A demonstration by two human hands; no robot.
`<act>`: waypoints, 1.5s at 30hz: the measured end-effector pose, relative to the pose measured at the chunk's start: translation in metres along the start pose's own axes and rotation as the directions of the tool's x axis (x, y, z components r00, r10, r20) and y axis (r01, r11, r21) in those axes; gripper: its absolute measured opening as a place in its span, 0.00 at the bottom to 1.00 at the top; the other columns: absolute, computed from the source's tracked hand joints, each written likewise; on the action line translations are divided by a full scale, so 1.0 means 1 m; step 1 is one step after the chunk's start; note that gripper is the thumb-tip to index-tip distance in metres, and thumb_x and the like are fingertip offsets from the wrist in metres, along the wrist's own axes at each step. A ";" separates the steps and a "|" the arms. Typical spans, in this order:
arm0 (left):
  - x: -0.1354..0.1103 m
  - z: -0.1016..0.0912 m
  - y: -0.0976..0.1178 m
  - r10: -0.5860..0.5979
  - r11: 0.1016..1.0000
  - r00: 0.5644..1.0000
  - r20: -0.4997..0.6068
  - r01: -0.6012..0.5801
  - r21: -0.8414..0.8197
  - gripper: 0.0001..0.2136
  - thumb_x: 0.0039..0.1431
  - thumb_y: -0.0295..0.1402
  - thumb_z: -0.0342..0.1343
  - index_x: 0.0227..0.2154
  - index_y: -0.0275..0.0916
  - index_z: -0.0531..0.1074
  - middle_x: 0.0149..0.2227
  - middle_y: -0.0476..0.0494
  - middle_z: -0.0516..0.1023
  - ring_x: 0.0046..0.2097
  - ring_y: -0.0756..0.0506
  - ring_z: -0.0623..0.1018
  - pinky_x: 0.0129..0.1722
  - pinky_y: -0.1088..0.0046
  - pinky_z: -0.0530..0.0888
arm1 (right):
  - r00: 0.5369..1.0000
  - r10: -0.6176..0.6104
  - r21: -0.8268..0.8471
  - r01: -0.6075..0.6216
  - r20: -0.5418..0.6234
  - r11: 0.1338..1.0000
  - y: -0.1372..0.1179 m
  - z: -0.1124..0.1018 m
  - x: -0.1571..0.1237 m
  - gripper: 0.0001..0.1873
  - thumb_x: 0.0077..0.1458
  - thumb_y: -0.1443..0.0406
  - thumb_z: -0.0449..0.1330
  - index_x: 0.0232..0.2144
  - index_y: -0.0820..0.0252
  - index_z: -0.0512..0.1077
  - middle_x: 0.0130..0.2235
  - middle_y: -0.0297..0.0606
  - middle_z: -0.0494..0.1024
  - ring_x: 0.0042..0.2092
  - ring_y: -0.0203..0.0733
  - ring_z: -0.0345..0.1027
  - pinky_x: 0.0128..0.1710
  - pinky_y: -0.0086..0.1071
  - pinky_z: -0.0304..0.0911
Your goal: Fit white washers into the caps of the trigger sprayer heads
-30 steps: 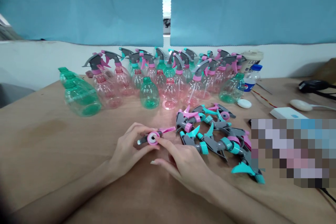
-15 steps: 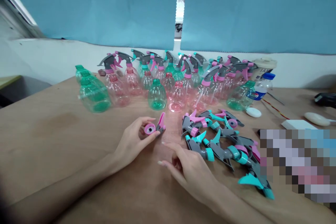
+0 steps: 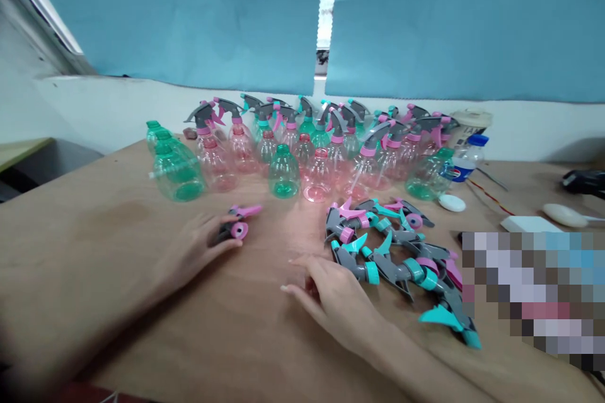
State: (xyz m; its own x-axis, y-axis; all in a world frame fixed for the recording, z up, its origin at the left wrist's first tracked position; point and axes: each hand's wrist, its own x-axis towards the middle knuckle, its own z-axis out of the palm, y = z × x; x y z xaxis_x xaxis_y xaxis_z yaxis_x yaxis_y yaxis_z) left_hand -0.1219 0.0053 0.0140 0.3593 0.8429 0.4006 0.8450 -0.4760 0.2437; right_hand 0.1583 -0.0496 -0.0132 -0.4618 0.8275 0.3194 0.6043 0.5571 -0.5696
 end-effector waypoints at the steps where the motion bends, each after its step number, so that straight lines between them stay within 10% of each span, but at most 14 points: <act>1: -0.005 0.001 0.001 0.008 1.000 1.000 0.026 -0.008 0.005 0.15 0.55 0.39 0.59 0.45 0.43 0.68 0.45 0.44 0.75 0.46 0.39 0.73 0.46 0.61 0.69 | 1.000 0.002 0.002 -0.002 0.003 1.000 -0.001 0.000 0.000 0.13 0.60 0.60 0.55 0.45 0.59 0.68 0.28 0.33 0.74 0.29 0.37 0.68 0.31 0.31 0.63; 15: 0.034 0.012 0.070 0.162 0.983 0.985 0.054 -0.166 0.081 0.11 0.60 0.33 0.53 0.45 0.36 0.70 0.48 0.38 0.73 0.49 0.37 0.70 0.47 0.56 0.67 | 0.966 -0.237 -0.050 0.233 -0.099 0.971 -0.002 -0.003 0.002 0.14 0.62 0.62 0.52 0.26 0.61 0.69 0.26 0.34 0.73 0.29 0.35 0.67 0.29 0.28 0.59; 20: 0.073 0.044 0.110 0.385 0.914 0.904 0.185 -0.347 -0.209 0.10 0.64 0.27 0.47 0.45 0.39 0.69 0.44 0.44 0.74 0.47 0.44 0.71 0.46 0.67 0.69 | 0.936 -0.278 -0.006 0.283 -0.215 0.959 0.001 -0.002 0.001 0.10 0.61 0.64 0.54 0.29 0.61 0.71 0.25 0.33 0.75 0.26 0.34 0.67 0.27 0.27 0.59; 31: 0.121 0.078 0.125 0.501 0.864 0.788 0.359 -0.478 -0.157 0.13 0.55 0.30 0.60 0.44 0.38 0.71 0.41 0.42 0.72 0.42 0.41 0.71 0.38 0.68 0.67 | 0.981 -0.143 -0.105 0.129 -0.130 0.986 0.009 0.000 0.006 0.10 0.59 0.66 0.55 0.28 0.61 0.72 0.30 0.38 0.77 0.35 0.41 0.70 0.37 0.32 0.63; 40: 0.101 0.062 0.122 0.407 0.907 0.879 0.247 -0.358 -0.220 0.06 0.58 0.28 0.55 0.38 0.40 0.70 0.39 0.46 0.70 0.42 0.44 0.70 0.40 0.70 0.69 | 0.994 -0.005 -0.071 -0.003 -0.107 0.997 0.013 -0.003 0.009 0.09 0.59 0.65 0.55 0.29 0.61 0.73 0.32 0.37 0.78 0.35 0.39 0.71 0.36 0.31 0.63; 45: 0.061 0.043 0.107 0.164 0.936 0.982 0.093 -0.126 -0.329 0.08 0.56 0.27 0.57 0.39 0.42 0.70 0.37 0.48 0.73 0.42 0.44 0.71 0.40 0.68 0.70 | 0.987 0.047 -0.167 -0.073 -0.154 0.983 0.016 -0.006 0.010 0.10 0.59 0.66 0.55 0.27 0.60 0.72 0.28 0.36 0.77 0.30 0.38 0.70 0.29 0.28 0.59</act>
State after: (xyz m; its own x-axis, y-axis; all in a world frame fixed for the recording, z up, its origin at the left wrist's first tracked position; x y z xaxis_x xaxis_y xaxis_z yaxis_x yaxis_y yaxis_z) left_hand 0.0072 0.0168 0.0259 0.5284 0.7728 0.3516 0.6154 -0.6339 0.4684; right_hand 0.1673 -0.0317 -0.0140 -0.3270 0.8538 0.4051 0.7361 0.4989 -0.4574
